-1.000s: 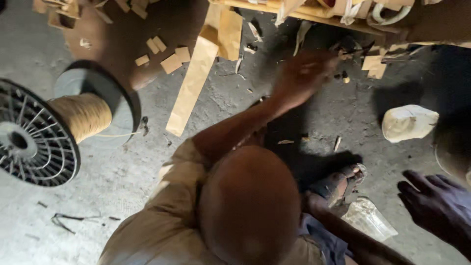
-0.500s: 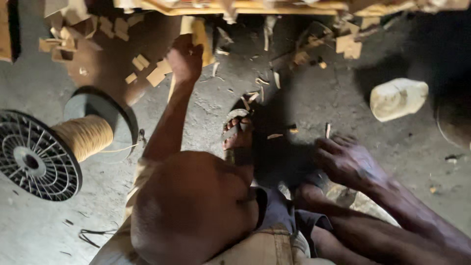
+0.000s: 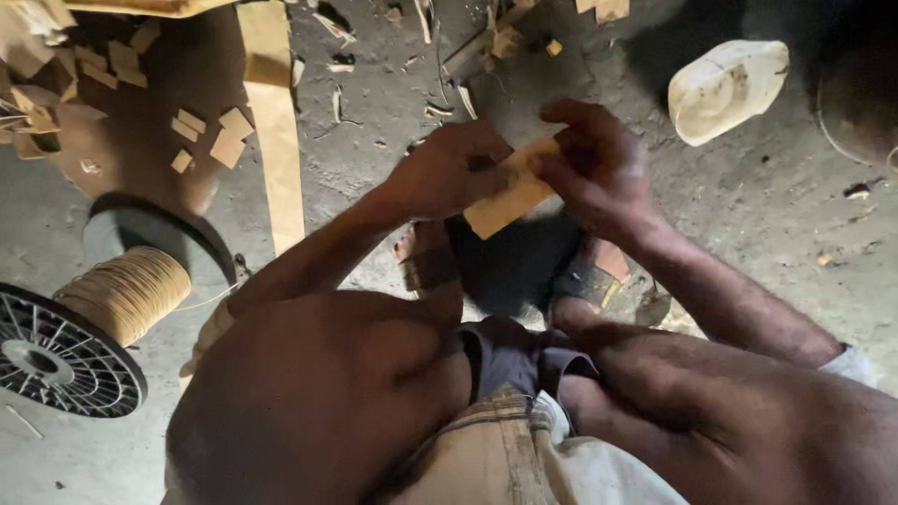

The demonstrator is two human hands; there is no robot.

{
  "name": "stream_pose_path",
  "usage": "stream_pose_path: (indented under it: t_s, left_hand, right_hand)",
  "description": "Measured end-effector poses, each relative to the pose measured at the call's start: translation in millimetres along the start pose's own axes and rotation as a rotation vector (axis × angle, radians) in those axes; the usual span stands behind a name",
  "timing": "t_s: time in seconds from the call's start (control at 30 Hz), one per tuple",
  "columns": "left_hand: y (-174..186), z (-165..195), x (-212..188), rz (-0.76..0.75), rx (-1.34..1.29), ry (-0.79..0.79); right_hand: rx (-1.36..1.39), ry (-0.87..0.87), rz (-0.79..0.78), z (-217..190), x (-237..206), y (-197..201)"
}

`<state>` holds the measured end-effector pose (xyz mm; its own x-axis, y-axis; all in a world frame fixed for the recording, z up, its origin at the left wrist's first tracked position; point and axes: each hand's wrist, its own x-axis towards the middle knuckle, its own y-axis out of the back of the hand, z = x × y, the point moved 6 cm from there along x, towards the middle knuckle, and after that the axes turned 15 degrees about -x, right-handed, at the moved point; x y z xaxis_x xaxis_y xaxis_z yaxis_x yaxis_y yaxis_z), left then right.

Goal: The person sits on the floor and ties thin wooden sticks and kraft paper strips onto a low wooden frame assembly, knotting and folding the strips to secure the sticks in place. They repeatedly pick up sticks and paper strips, fold the paper over the frame rails, and press the joints tight by hand.

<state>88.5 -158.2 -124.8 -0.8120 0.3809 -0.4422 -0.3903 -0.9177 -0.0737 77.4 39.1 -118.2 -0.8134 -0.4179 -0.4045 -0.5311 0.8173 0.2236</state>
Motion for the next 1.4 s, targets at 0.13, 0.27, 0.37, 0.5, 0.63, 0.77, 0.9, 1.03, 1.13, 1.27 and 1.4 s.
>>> stream_pose_path:
  t_s: [0.13, 0.27, 0.37, 0.5, 0.63, 0.77, 0.9, 1.03, 1.13, 1.27, 1.4]
  left_hand:
    - [-5, -34, 0, 0.115, -0.253, 0.228]
    - [-27, -54, -8, 0.160, -0.882, 0.281]
    - [-32, -55, -13, 0.156, -0.879, 0.251]
    - [-20, -48, -18, 0.181, -0.688, 0.222]
    - [-5, -34, -26, 0.240, -0.563, 0.216]
    - [12, -10, -25, 0.069, -0.410, -0.026]
    - [25, 3, -29, -0.144, -0.383, -0.284]
    - [29, 4, -30, -0.227, -0.496, -0.314]
    - [30, 8, -30, -0.254, -0.535, -0.318]
    - [33, 17, -36, -0.177, -0.193, -0.447]
    - [33, 18, -37, -0.140, -0.074, -0.480]
  right_hand:
    - [0.070, -0.033, 0.190, 16, -12, 15]
    - [0.146, 0.006, 0.286, 25, -25, 18]
    - [0.113, 0.021, 0.301, 26, -30, 14]
    - [0.186, 0.015, 0.269, 24, -30, 14]
    - [0.091, 0.017, 0.158, 18, -30, 19]
    - [0.089, 0.201, 0.064, 2, -32, 25]
    - [-0.159, 0.324, 0.006, -10, -36, 31]
    - [-0.013, 0.336, 0.009, -14, -39, 33]
    - [0.057, 0.369, -0.008, -17, -40, 32]
    - [-0.153, 0.244, -0.006, -8, -38, 31]
    - [-0.070, 0.283, 0.016, -10, -37, 33]
